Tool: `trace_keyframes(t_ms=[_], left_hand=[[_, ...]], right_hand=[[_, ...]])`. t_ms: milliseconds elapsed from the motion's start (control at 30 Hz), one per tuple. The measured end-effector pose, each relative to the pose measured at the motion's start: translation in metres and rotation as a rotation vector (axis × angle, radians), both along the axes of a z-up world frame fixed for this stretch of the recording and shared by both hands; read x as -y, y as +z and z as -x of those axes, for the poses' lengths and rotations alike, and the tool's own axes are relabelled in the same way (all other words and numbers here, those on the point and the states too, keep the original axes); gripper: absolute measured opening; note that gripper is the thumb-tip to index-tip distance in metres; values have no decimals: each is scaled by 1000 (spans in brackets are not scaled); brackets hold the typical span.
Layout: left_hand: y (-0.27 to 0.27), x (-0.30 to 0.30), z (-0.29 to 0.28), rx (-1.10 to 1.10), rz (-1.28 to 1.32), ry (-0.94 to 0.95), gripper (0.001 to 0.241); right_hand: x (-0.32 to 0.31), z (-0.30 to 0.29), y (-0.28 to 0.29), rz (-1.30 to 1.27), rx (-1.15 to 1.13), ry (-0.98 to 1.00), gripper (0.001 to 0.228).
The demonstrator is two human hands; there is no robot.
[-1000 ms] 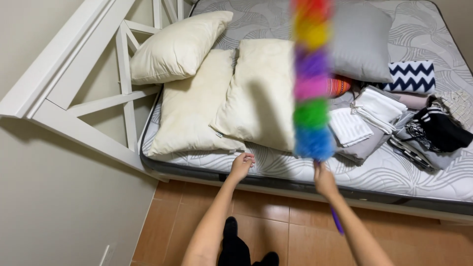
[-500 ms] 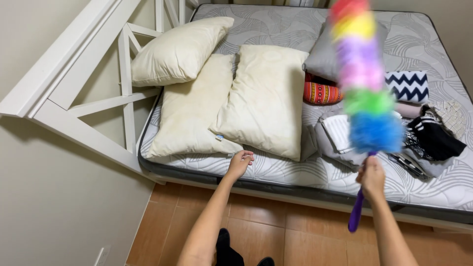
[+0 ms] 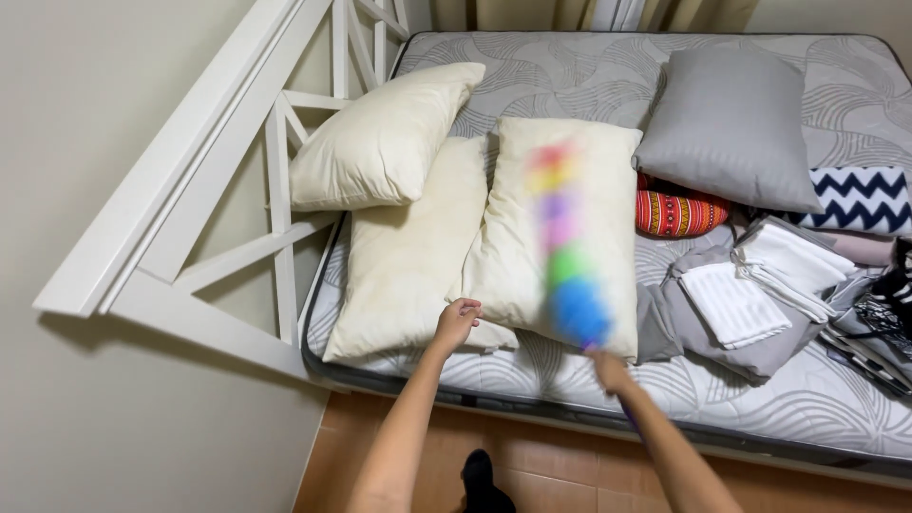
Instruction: The person inserts a pillow into a gray pillowcase on a bed, adjusting the fabric and smoothing the surface. They then use a rainbow feather duster to dust the other pillows on the bed.
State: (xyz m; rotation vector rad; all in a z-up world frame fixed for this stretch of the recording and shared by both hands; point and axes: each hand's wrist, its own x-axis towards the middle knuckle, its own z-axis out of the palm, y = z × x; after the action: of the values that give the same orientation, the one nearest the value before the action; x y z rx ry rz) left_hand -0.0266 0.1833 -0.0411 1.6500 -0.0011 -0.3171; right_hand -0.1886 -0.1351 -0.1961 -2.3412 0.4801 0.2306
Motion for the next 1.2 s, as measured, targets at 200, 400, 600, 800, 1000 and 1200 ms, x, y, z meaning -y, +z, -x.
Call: trace_keyframes(t_ms=[200, 400, 600, 800, 1000, 1200], left_hand=[[8, 8, -59, -51, -246, 21, 50], [77, 87, -94, -292, -64, -48, 89], [82, 179, -123, -179, 210, 211, 55], [111, 212, -109, 12, 393, 247, 39], [126, 238, -99, 105, 404, 117, 42], [76, 278, -111, 96, 255, 11, 51]], right_hand=[[-1, -27, 133, 0, 11, 208, 47], [-12, -44, 232, 27, 216, 107, 38], [-20, -63, 278, 203, 283, 161, 36], [-4, -69, 285, -864, -46, 18, 41], [23, -84, 287, -1110, -110, -71, 36], [98, -110, 195, -913, 58, -171, 32]])
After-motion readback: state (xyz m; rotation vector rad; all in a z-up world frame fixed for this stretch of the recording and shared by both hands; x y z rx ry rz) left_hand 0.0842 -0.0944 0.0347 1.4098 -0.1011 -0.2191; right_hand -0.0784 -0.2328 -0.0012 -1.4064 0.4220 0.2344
